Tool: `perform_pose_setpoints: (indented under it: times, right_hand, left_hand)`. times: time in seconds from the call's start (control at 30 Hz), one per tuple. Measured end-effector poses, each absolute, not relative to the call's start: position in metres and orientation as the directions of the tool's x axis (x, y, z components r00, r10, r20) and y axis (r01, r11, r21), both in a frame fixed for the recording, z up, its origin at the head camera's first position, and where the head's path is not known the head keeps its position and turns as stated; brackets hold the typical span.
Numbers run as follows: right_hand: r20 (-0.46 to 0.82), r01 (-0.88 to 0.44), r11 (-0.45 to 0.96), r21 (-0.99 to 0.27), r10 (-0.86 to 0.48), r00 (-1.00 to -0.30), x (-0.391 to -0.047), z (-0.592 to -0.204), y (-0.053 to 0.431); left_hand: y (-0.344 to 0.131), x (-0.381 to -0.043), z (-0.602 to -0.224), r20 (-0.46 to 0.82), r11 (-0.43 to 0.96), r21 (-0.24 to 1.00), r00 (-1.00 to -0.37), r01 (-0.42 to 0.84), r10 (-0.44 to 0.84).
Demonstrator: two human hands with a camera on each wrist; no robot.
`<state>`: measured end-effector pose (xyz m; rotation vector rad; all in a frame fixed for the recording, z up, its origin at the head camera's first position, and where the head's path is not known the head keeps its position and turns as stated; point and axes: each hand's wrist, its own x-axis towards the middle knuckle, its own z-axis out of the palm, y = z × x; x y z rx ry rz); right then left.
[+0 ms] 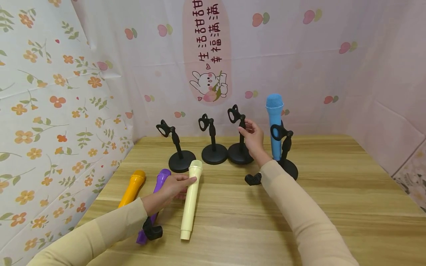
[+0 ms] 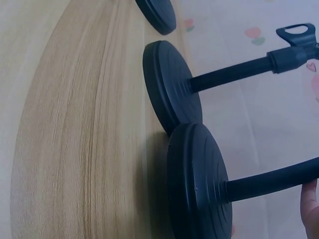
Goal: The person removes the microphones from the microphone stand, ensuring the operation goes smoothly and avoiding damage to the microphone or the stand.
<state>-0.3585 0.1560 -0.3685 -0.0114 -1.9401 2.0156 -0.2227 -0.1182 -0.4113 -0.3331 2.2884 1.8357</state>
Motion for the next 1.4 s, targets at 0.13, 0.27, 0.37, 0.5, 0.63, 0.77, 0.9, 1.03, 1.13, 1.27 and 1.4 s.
perform_pose_setpoints:
  times: [0.13,0.27,0.37,0.5,0.63,0.77,0.9,1.03,1.13,1.27,1.4]
  right_hand:
    - [0.221,-0.226,0.008,-0.974,0.262,-0.939,-0.361,-0.371,0.159]
    - [0.221,-0.231,-0.005,-0.973,0.278,-0.935,-0.364,-0.374,0.161]
    - [0.225,-0.240,-0.018,-0.971,0.289,-0.931,-0.366,-0.376,0.163]
    - [0.232,-0.247,-0.012,-0.969,0.295,-0.927,-0.368,-0.378,0.163]
    - [0.233,-0.241,0.010,-0.970,0.295,-0.927,-0.369,-0.380,0.164]
    - [0.242,-0.246,0.024,-0.969,0.294,-0.925,-0.370,-0.383,0.165]
    - [0.246,-0.250,0.026,-0.968,0.298,-0.923,-0.371,-0.385,0.167]
    - [0.239,-0.240,0.032,-0.970,0.303,-0.922,-0.372,-0.387,0.169]
    - [0.238,-0.238,0.038,-0.971,0.305,-0.922,-0.373,-0.388,0.169]
    - [0.239,-0.240,0.034,-0.970,0.304,-0.922,-0.373,-0.388,0.169]
    - [0.233,-0.235,0.029,-0.971,0.304,-0.924,-0.374,-0.389,0.170]
  left_hand:
    - [-0.118,-0.223,-0.414,-0.277,0.214,0.934,-0.959,-0.285,-0.067]
    - [-0.117,-0.223,-0.416,-0.277,0.216,0.933,-0.957,-0.288,-0.083]
    - [-0.117,-0.223,-0.417,-0.275,0.213,0.934,-0.958,-0.287,-0.086]
    - [-0.117,-0.223,-0.419,-0.263,0.221,0.936,-0.961,-0.274,-0.080]
    - [-0.118,-0.222,-0.421,-0.260,0.239,0.932,-0.962,-0.272,-0.083]
    - [-0.118,-0.221,-0.422,-0.258,0.243,0.931,-0.962,-0.271,-0.084]
    - [-0.117,-0.222,-0.422,-0.262,0.245,0.929,-0.961,-0.276,-0.088]
    - [-0.117,-0.222,-0.423,-0.268,0.249,0.926,-0.958,-0.285,-0.102]
    - [-0.117,-0.222,-0.425,-0.264,0.254,0.925,-0.958,-0.284,-0.108]
    - [-0.117,-0.222,-0.426,-0.257,0.262,0.924,-0.960,-0.278,-0.110]
    - [-0.117,-0.222,-0.426,-0.254,0.264,0.925,-0.961,-0.274,-0.108]
